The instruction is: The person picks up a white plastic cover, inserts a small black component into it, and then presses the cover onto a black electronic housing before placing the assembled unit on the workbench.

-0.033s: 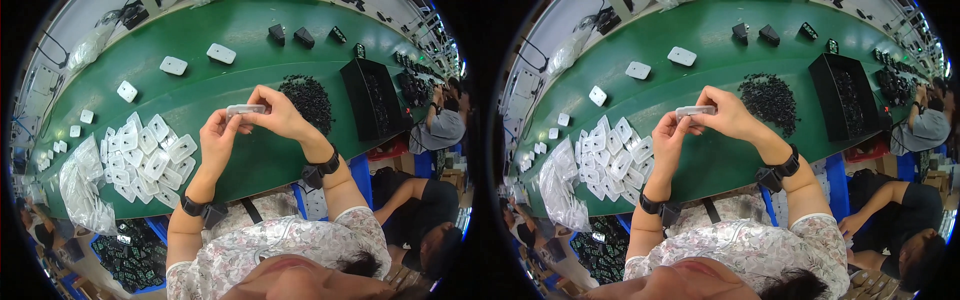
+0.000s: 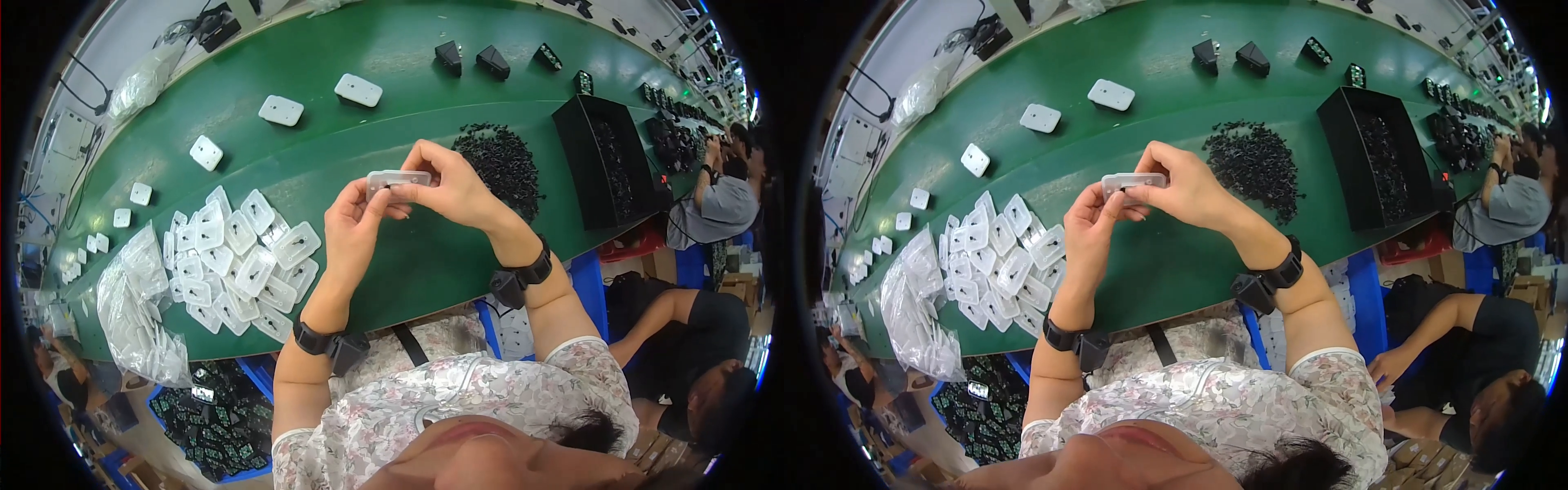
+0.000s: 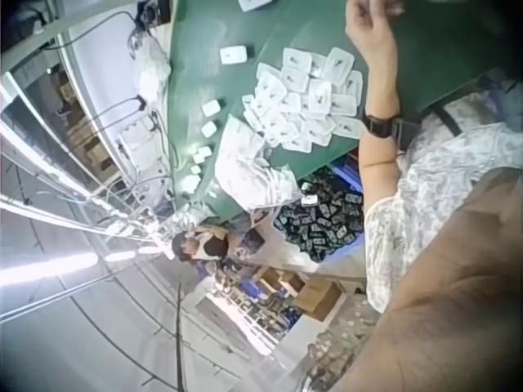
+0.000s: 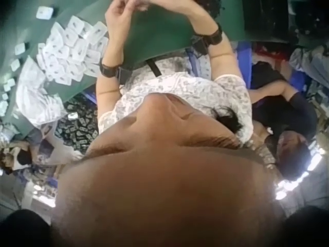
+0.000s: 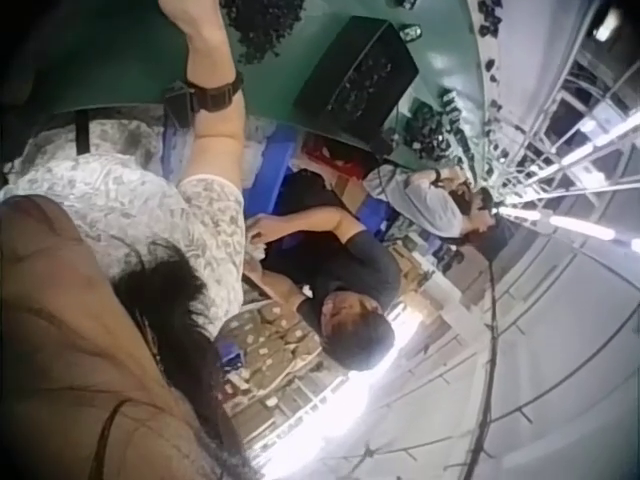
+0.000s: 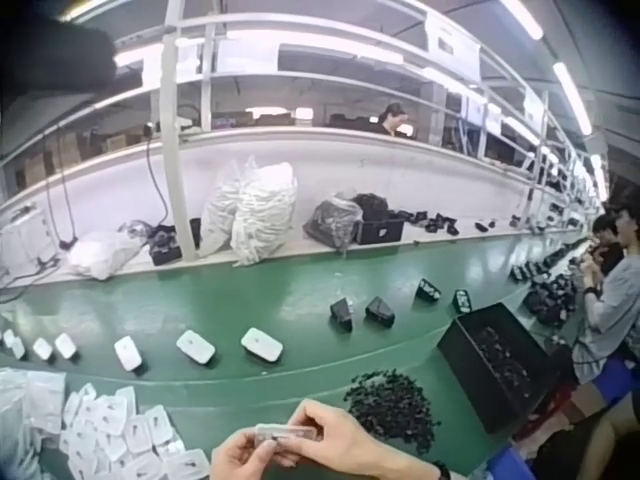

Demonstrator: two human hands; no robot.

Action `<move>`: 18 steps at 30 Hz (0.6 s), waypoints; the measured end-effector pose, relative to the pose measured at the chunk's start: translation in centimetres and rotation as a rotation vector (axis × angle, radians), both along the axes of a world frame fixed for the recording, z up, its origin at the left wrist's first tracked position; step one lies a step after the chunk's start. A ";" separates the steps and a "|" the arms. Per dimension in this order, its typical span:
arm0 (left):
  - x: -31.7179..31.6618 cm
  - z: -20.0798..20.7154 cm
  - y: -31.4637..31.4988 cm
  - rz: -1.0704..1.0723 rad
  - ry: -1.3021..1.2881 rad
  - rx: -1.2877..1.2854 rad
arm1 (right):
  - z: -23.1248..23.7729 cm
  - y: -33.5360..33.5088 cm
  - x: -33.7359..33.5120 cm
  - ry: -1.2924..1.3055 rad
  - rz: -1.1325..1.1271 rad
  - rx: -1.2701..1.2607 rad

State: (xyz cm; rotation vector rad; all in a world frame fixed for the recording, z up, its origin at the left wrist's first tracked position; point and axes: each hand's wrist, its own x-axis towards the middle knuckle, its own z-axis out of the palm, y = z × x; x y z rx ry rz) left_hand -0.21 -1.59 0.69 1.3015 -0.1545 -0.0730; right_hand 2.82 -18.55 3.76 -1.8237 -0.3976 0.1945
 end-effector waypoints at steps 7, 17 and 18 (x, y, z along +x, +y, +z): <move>1.6 -1.7 1.0 0.121 0.061 0.165 | -0.9 -0.4 2.3 -0.042 -0.031 0.048; 1.9 -3.1 1.3 0.290 -0.274 0.968 | -2.6 -9.9 20.8 -0.941 -0.063 -1.594; 2.0 -3.0 1.3 0.297 -0.275 0.969 | -2.5 -10.1 21.6 -0.948 -0.062 -1.590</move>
